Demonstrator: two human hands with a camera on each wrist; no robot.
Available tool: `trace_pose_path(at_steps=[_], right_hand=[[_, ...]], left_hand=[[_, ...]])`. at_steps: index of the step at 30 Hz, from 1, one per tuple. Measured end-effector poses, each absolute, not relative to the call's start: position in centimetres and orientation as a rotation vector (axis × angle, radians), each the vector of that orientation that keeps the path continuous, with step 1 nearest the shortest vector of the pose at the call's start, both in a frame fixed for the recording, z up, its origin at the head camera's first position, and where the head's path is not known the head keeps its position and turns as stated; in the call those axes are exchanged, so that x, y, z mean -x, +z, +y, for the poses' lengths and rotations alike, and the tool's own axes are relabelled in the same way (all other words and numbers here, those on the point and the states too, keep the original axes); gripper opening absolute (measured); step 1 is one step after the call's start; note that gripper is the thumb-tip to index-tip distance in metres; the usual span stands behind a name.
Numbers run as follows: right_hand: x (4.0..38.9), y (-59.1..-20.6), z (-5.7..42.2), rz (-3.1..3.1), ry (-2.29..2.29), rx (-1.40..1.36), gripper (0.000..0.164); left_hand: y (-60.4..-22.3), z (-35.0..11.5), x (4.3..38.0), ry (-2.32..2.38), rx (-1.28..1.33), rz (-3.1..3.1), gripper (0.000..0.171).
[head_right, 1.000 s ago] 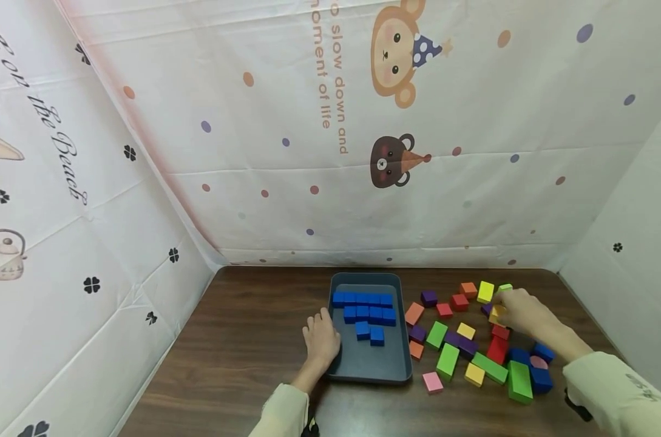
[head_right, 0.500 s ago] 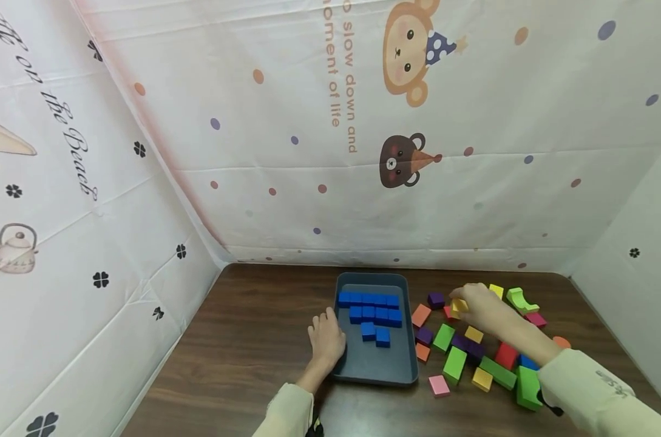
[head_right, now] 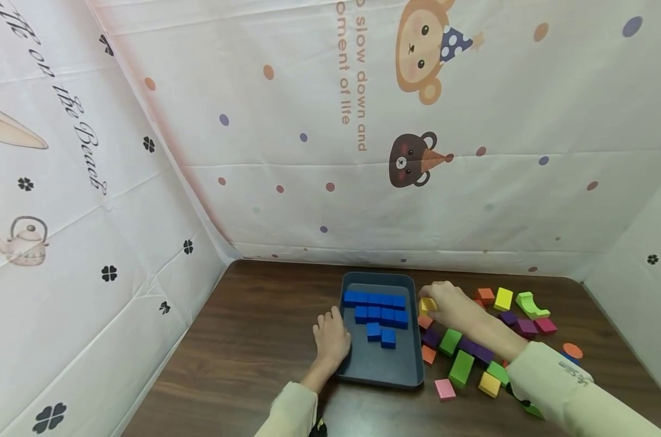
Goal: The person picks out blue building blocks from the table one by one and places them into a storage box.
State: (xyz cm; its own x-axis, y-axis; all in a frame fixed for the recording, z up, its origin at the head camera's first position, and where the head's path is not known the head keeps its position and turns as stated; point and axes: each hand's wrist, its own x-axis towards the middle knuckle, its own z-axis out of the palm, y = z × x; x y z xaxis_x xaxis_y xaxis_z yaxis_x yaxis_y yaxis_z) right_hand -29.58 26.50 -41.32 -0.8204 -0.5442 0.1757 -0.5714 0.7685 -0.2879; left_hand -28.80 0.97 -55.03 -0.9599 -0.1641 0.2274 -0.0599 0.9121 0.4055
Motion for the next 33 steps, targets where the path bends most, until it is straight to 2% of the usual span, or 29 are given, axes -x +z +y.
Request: trace_pose_path(at_steps=[7,15,33], right_hand=[[29.3,-41.3,26.3,-2.886,0.528,-0.905,0.025],[29.4,-42.1,27.3,-2.938,0.533,-0.842,0.025],[30.2,-47.8,30.3,-3.035,0.582,-0.73,0.02]], left_hand=[[-54.9,1.8,28.5,-0.592,-0.157,-2.813,0.041],[-54.8,2.4,28.3,-0.551,-0.138,-2.807,0.044],[-55.5,3.9,28.2,-0.559,-0.089,-2.817,0.046]])
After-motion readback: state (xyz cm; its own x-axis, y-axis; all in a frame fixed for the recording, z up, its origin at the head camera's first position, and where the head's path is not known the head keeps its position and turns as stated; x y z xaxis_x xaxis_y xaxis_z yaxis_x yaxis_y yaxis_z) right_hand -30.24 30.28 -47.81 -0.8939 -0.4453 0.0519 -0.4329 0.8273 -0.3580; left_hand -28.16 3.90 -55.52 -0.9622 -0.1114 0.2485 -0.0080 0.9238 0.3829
